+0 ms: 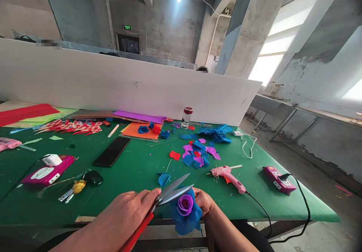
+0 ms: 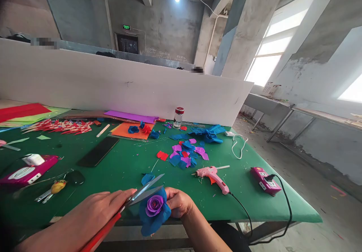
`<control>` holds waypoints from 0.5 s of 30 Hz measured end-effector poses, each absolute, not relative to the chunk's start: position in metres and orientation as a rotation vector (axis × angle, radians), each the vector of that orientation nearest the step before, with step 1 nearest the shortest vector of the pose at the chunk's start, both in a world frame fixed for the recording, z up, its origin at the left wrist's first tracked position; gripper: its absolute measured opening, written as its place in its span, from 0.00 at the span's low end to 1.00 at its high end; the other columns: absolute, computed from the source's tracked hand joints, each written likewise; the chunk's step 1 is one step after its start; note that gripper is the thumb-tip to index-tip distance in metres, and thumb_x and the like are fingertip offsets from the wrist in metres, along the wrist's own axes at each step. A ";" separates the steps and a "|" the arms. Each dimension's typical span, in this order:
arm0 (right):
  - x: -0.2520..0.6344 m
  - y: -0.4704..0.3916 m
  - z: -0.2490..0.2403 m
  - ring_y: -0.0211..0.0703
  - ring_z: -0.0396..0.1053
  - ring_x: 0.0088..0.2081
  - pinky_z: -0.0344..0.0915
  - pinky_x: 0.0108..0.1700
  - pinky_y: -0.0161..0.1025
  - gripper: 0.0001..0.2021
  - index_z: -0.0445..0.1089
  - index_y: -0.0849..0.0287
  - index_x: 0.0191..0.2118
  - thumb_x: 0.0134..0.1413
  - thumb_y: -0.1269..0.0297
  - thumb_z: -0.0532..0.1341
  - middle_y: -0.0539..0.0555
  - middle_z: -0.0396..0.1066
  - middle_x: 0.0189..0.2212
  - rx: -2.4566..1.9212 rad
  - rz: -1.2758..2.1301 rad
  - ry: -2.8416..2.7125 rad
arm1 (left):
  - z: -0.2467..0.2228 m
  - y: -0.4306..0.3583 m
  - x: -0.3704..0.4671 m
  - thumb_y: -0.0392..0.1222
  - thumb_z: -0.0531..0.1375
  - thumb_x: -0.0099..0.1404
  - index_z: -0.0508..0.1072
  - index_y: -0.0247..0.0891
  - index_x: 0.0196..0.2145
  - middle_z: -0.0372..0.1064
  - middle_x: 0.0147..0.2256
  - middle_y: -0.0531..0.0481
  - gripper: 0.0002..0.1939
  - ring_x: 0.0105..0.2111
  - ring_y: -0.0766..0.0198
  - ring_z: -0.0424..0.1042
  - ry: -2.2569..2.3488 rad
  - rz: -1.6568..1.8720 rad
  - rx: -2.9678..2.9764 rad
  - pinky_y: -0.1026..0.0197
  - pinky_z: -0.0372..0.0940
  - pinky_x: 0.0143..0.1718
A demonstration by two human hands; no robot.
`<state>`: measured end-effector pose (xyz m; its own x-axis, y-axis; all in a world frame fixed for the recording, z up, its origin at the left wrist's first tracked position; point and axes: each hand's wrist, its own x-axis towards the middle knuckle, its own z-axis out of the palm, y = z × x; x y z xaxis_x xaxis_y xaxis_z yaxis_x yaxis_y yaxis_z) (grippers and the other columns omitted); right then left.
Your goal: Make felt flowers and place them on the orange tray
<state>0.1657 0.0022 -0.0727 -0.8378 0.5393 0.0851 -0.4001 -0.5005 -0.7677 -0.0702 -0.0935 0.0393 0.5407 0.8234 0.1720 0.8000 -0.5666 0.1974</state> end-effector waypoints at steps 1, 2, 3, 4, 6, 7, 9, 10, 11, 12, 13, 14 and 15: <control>0.166 0.002 -0.072 0.34 0.62 0.20 0.64 0.28 0.34 0.18 0.75 0.68 0.21 0.24 0.60 0.76 0.53 0.68 0.17 -0.229 2.320 -1.125 | 0.037 -0.092 -0.070 0.29 0.50 0.63 0.63 0.43 0.57 0.74 0.42 0.45 0.26 0.39 0.59 0.76 1.414 0.373 2.668 0.59 0.68 0.43; 0.167 0.002 -0.071 0.35 0.62 0.20 0.64 0.28 0.34 0.17 0.76 0.68 0.22 0.24 0.60 0.76 0.54 0.69 0.17 -0.234 2.319 -1.122 | 0.035 -0.091 -0.070 0.29 0.50 0.63 0.63 0.43 0.57 0.74 0.42 0.45 0.25 0.39 0.59 0.76 1.417 0.370 2.660 0.59 0.69 0.43; 0.167 0.002 -0.071 0.35 0.62 0.20 0.64 0.28 0.34 0.17 0.76 0.68 0.22 0.24 0.60 0.76 0.54 0.69 0.17 -0.238 2.318 -1.119 | 0.032 -0.090 -0.070 0.29 0.50 0.63 0.63 0.43 0.57 0.74 0.42 0.45 0.25 0.39 0.59 0.76 1.416 0.366 2.650 0.59 0.69 0.43; 0.168 0.002 -0.071 0.35 0.62 0.20 0.64 0.28 0.34 0.18 0.76 0.68 0.22 0.24 0.60 0.76 0.53 0.69 0.17 -0.242 2.316 -1.117 | 0.030 -0.089 -0.070 0.29 0.50 0.64 0.63 0.43 0.57 0.75 0.42 0.46 0.25 0.38 0.59 0.76 1.413 0.360 2.639 0.59 0.69 0.43; 0.168 0.002 -0.070 0.34 0.62 0.20 0.64 0.27 0.33 0.18 0.76 0.68 0.21 0.24 0.59 0.76 0.53 0.68 0.17 -0.249 2.312 -1.114 | 0.028 -0.087 -0.070 0.30 0.49 0.64 0.64 0.44 0.56 0.75 0.42 0.46 0.24 0.38 0.60 0.76 1.407 0.349 2.612 0.60 0.69 0.43; 0.168 0.002 -0.070 0.34 0.61 0.19 0.64 0.27 0.33 0.18 0.75 0.68 0.21 0.24 0.58 0.77 0.52 0.67 0.16 -0.252 2.310 -1.113 | 0.028 -0.086 -0.069 0.30 0.49 0.64 0.64 0.44 0.55 0.75 0.41 0.46 0.23 0.38 0.60 0.76 1.405 0.346 2.599 0.60 0.68 0.43; 0.168 0.002 -0.070 0.33 0.61 0.19 0.64 0.26 0.33 0.19 0.75 0.68 0.21 0.23 0.58 0.77 0.51 0.66 0.16 -0.259 2.303 -1.112 | 0.029 -0.085 -0.068 0.31 0.49 0.64 0.65 0.44 0.55 0.74 0.41 0.46 0.22 0.38 0.60 0.75 1.400 0.345 2.576 0.61 0.68 0.42; 0.168 0.001 -0.070 0.33 0.61 0.19 0.64 0.27 0.33 0.19 0.74 0.67 0.20 0.23 0.58 0.77 0.51 0.66 0.16 -0.261 2.299 -1.114 | 0.029 -0.085 -0.067 0.32 0.50 0.64 0.65 0.44 0.54 0.74 0.40 0.46 0.22 0.38 0.60 0.75 1.394 0.343 2.567 0.61 0.68 0.42; 0.169 0.001 -0.070 0.33 0.61 0.19 0.64 0.27 0.33 0.19 0.74 0.67 0.20 0.24 0.58 0.77 0.51 0.66 0.16 -0.264 2.295 -1.116 | 0.030 -0.086 -0.066 0.32 0.50 0.64 0.65 0.44 0.54 0.74 0.40 0.46 0.21 0.38 0.60 0.75 1.383 0.337 2.561 0.61 0.68 0.42; 0.169 0.001 -0.070 0.34 0.61 0.20 0.65 0.28 0.34 0.19 0.74 0.67 0.20 0.24 0.58 0.77 0.51 0.66 0.16 -0.266 2.293 -1.119 | 0.031 -0.086 -0.065 0.32 0.50 0.64 0.65 0.44 0.53 0.74 0.40 0.47 0.21 0.38 0.60 0.75 1.373 0.331 2.560 0.61 0.68 0.42; 0.169 0.001 -0.070 0.34 0.61 0.20 0.65 0.28 0.34 0.19 0.74 0.67 0.20 0.24 0.58 0.77 0.51 0.66 0.16 -0.268 2.291 -1.122 | 0.031 -0.086 -0.064 0.32 0.51 0.64 0.66 0.44 0.53 0.74 0.40 0.47 0.20 0.37 0.60 0.75 1.367 0.326 2.561 0.61 0.68 0.42; 0.170 0.001 -0.069 0.34 0.62 0.20 0.66 0.29 0.35 0.19 0.74 0.67 0.20 0.24 0.57 0.77 0.51 0.67 0.16 -0.271 2.290 -1.126 | 0.030 -0.087 -0.063 0.32 0.51 0.63 0.66 0.44 0.52 0.74 0.39 0.47 0.20 0.37 0.59 0.75 1.365 0.325 2.564 0.61 0.68 0.41; 0.170 0.001 -0.069 0.34 0.62 0.20 0.66 0.30 0.35 0.19 0.74 0.67 0.20 0.24 0.57 0.77 0.51 0.67 0.17 -0.274 2.290 -1.130 | 0.029 -0.087 -0.063 0.32 0.51 0.63 0.67 0.43 0.51 0.74 0.39 0.47 0.20 0.36 0.59 0.75 1.363 0.330 2.569 0.61 0.68 0.40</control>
<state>0.1704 0.0015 -0.0694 -0.8190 0.5702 0.0634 -0.3973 -0.4840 -0.7796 -0.0625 -0.0868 0.0293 0.5462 0.8321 0.0962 0.7841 -0.5483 0.2908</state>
